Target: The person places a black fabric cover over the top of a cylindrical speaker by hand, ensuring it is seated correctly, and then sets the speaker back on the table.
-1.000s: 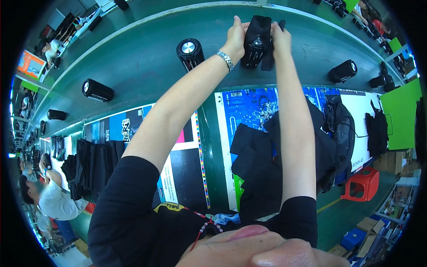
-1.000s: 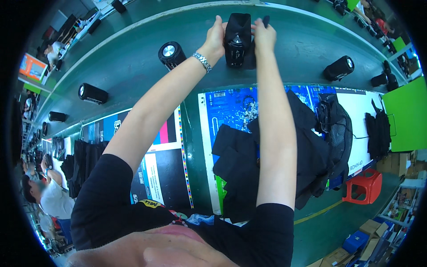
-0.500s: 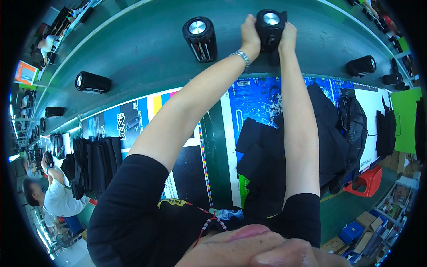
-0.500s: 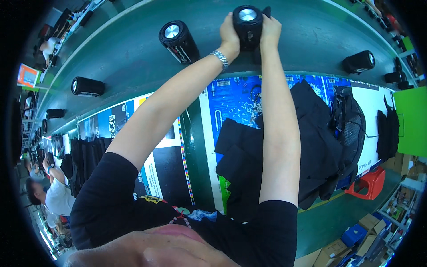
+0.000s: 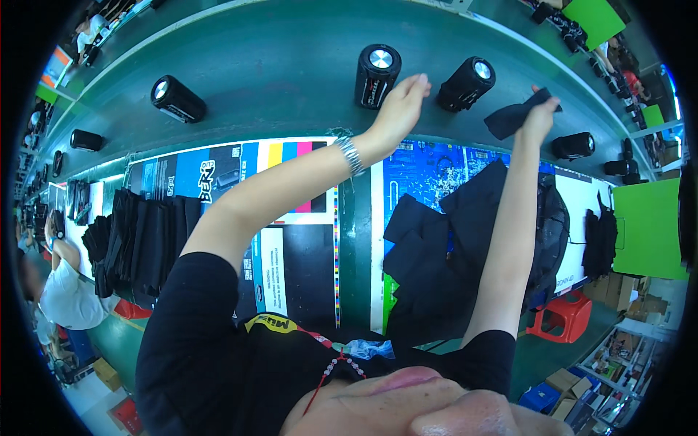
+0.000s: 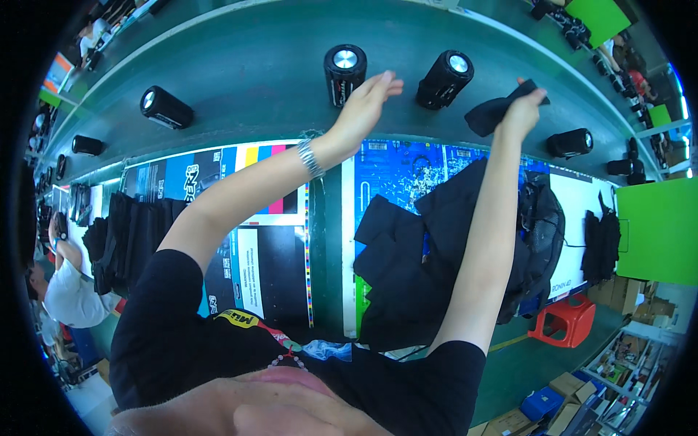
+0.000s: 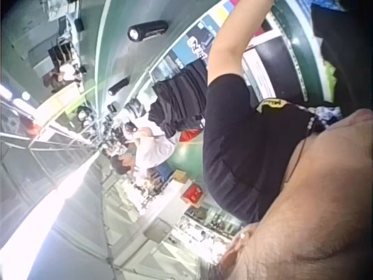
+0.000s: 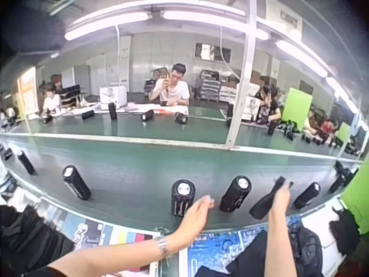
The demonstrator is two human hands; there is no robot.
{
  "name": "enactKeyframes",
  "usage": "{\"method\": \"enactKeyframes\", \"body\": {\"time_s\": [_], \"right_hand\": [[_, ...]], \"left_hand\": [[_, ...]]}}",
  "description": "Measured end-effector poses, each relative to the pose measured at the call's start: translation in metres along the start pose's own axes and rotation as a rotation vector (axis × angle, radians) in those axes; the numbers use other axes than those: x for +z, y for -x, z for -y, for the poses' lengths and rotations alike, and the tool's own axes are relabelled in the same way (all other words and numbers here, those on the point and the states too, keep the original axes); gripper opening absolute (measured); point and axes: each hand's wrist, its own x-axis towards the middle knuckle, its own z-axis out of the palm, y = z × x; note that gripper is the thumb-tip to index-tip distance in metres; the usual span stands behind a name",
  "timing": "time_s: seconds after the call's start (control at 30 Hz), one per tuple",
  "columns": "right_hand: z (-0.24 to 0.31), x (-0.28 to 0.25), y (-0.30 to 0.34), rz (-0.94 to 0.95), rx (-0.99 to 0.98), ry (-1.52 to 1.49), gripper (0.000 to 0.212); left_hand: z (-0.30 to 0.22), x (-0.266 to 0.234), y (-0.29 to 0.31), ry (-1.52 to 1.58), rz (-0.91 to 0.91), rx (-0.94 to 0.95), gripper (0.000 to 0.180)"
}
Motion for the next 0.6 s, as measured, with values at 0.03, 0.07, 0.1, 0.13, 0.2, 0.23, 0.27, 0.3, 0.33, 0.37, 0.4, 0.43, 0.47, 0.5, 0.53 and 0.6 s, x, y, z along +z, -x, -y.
{"method": "enactKeyframes", "body": {"time_s": [0.03,0.07,0.1,0.13,0.2,0.23,0.27,0.3,0.33,0.37,0.4,0.43,0.47,0.5,0.53,0.6], "right_hand": [[0.029,-0.003,0.028,0.15,0.032,-0.118,0.064],[0.049,-0.006,0.05,0.257,0.007,-0.151,0.064],[0.066,-0.008,0.073,0.364,-0.015,-0.179,0.064],[0.081,0.0,0.107,0.453,-0.005,-0.205,0.065],[0.099,0.017,0.171,0.614,0.035,-0.247,0.064],[0.102,0.022,0.195,0.683,0.072,-0.263,0.062],[0.104,0.029,0.216,0.663,0.074,-0.247,0.06],[0.107,0.03,0.229,0.638,0.074,-0.23,0.057],[0.109,0.025,0.235,0.665,0.102,-0.155,0.053],[0.111,0.027,0.242,0.728,0.064,-0.232,0.05],[0.116,0.026,0.248,0.765,0.142,-0.33,0.045],[0.121,0.024,0.255,0.8,0.222,-0.427,0.039],[0.121,0.021,0.255,0.806,0.209,-0.429,0.039],[0.113,0.016,0.25,0.844,0.234,-0.389,0.031],[0.106,0.013,0.247,0.881,0.259,-0.349,0.023],[0.094,0.013,0.245,0.879,0.172,-0.337,0.017]], "left_hand": [[-0.014,-0.015,0.013,-0.036,0.057,-0.045,0.053],[-0.027,-0.019,0.025,-0.066,0.13,-0.092,0.053],[-0.041,-0.017,0.036,-0.056,0.135,-0.078,0.053],[-0.055,-0.018,0.046,-0.075,0.177,-0.044,0.052],[-0.073,-0.018,0.058,-0.051,0.201,-0.019,0.042],[-0.08,-0.02,0.064,-0.049,0.195,-0.004,0.042],[-0.087,-0.021,0.07,0.021,0.299,-0.02,0.034],[-0.094,-0.021,0.075,0.091,0.41,-0.035,0.027],[-0.099,-0.024,0.08,0.035,0.404,-0.037,0.019],[-0.105,-0.028,0.085,0.036,0.404,-0.023,0.019],[-0.111,-0.031,0.09,0.079,0.303,0.058,0.017],[-0.117,-0.036,0.093,0.123,0.202,0.136,0.016],[-0.127,-0.042,0.096,0.158,0.185,0.184,0.014],[-0.129,-0.05,0.093,0.114,0.165,0.216,0.014],[-0.129,-0.059,0.095,0.072,0.179,0.203,0.015],[-0.139,-0.06,0.105,0.031,0.198,0.192,0.017]]}}
